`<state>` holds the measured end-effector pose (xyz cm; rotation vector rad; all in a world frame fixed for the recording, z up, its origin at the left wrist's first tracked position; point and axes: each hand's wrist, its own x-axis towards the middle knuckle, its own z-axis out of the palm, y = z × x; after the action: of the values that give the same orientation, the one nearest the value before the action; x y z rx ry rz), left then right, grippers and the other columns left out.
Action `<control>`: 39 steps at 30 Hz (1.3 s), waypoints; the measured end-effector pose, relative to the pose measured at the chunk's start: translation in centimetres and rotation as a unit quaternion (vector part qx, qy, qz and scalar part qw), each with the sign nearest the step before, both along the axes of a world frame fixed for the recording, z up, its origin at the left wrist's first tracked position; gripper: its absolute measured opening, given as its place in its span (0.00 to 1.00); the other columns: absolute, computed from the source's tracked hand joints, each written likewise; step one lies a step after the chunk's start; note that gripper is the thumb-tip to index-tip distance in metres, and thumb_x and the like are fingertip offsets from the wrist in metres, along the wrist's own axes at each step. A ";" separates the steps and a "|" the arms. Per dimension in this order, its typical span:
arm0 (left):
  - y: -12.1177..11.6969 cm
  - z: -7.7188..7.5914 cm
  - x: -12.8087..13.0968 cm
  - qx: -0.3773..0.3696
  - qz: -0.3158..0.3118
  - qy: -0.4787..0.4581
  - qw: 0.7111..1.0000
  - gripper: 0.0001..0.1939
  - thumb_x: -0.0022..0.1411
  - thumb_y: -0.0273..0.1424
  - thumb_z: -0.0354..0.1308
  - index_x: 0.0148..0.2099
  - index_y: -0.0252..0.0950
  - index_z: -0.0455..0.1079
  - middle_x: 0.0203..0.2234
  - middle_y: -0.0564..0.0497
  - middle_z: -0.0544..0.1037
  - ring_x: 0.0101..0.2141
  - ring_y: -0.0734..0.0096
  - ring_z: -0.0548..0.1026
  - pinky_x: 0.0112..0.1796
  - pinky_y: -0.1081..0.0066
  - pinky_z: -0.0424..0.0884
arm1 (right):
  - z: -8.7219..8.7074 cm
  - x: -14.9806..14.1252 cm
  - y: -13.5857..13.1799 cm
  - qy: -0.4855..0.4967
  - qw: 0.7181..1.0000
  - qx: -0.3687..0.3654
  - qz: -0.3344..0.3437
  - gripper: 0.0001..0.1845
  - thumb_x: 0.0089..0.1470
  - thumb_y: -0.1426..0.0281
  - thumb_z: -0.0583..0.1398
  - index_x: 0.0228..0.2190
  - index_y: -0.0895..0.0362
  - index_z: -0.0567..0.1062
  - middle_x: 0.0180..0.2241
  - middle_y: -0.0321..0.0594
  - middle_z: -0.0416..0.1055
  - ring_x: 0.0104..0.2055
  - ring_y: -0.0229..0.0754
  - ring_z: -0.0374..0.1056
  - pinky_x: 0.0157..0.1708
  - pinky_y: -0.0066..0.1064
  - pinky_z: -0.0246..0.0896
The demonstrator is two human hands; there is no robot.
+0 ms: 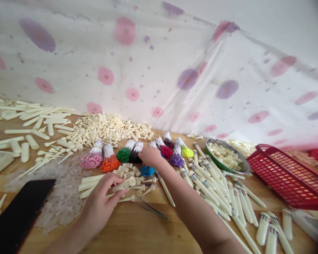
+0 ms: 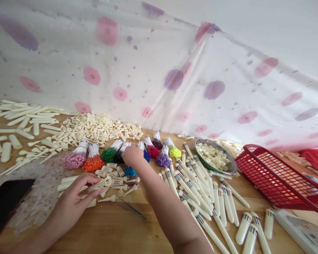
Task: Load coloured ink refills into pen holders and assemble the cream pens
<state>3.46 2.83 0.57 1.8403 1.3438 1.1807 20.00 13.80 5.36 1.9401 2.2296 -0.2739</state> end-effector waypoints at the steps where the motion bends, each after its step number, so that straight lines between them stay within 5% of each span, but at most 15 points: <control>1: 0.0 0.0 0.0 -0.001 -0.002 0.000 1.000 0.04 0.55 0.33 0.56 0.34 0.40 0.67 0.32 0.51 0.73 0.35 0.67 0.73 0.21 0.79 0.72 | 0.5 -0.1 -0.4 0.022 1.000 -0.005 0.004 0.11 0.58 0.66 0.55 0.34 0.62 0.73 0.34 0.42 0.72 0.34 0.39 0.70 0.33 0.31 0.65; 5: 0.2 -0.2 -0.3 0.001 0.000 0.005 1.000 0.05 0.55 0.34 0.56 0.36 0.40 0.68 0.32 0.51 0.73 0.35 0.67 0.73 0.21 0.78 0.72 | 2.3 0.8 -3.5 0.122 0.992 -0.004 0.023 0.15 0.57 0.69 0.54 0.22 0.60 0.73 0.22 0.42 0.73 0.28 0.41 0.70 0.26 0.26 0.59; 9: 0.5 -0.2 -0.8 0.015 0.009 0.027 0.999 0.06 0.56 0.35 0.56 0.36 0.40 0.69 0.35 0.49 0.74 0.38 0.65 0.74 0.26 0.75 0.74 | 2.8 4.7 -6.8 0.234 0.971 0.008 0.041 0.13 0.59 0.65 0.52 0.26 0.57 0.70 0.20 0.32 0.72 0.20 0.32 0.64 0.22 0.22 0.54; 13: 0.6 0.0 -1.0 0.032 0.012 0.050 0.998 0.06 0.57 0.35 0.55 0.36 0.40 0.69 0.36 0.49 0.74 0.38 0.65 0.74 0.32 0.71 0.74 | 1.6 8.9 -8.7 0.459 0.886 -0.017 0.063 0.14 0.55 0.62 0.56 0.24 0.58 0.70 0.19 0.32 0.65 0.21 0.32 0.58 0.21 0.23 0.51; 20: 0.6 0.2 -0.7 0.070 -0.002 0.085 0.994 0.05 0.57 0.33 0.55 0.35 0.39 0.70 0.33 0.50 0.75 0.37 0.65 0.74 0.39 0.67 0.72 | 1.2 8.9 -10.0 0.385 0.914 0.073 0.106 0.11 0.56 0.66 0.57 0.25 0.58 0.73 0.22 0.33 0.67 0.23 0.33 0.59 0.24 0.24 0.52; 39: 0.1 0.4 -0.3 0.061 -0.049 0.107 0.991 0.06 0.56 0.30 0.56 0.37 0.40 0.72 0.32 0.50 0.76 0.36 0.67 0.75 0.35 0.71 0.73 | 0.7 7.2 -10.4 0.318 0.918 0.111 0.210 0.10 0.58 0.68 0.56 0.27 0.58 0.71 0.22 0.35 0.66 0.25 0.34 0.61 0.26 0.24 0.51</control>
<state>3.18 2.94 0.96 2.1460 1.3004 1.0603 27.16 3.40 6.06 1.5360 3.1443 -0.6936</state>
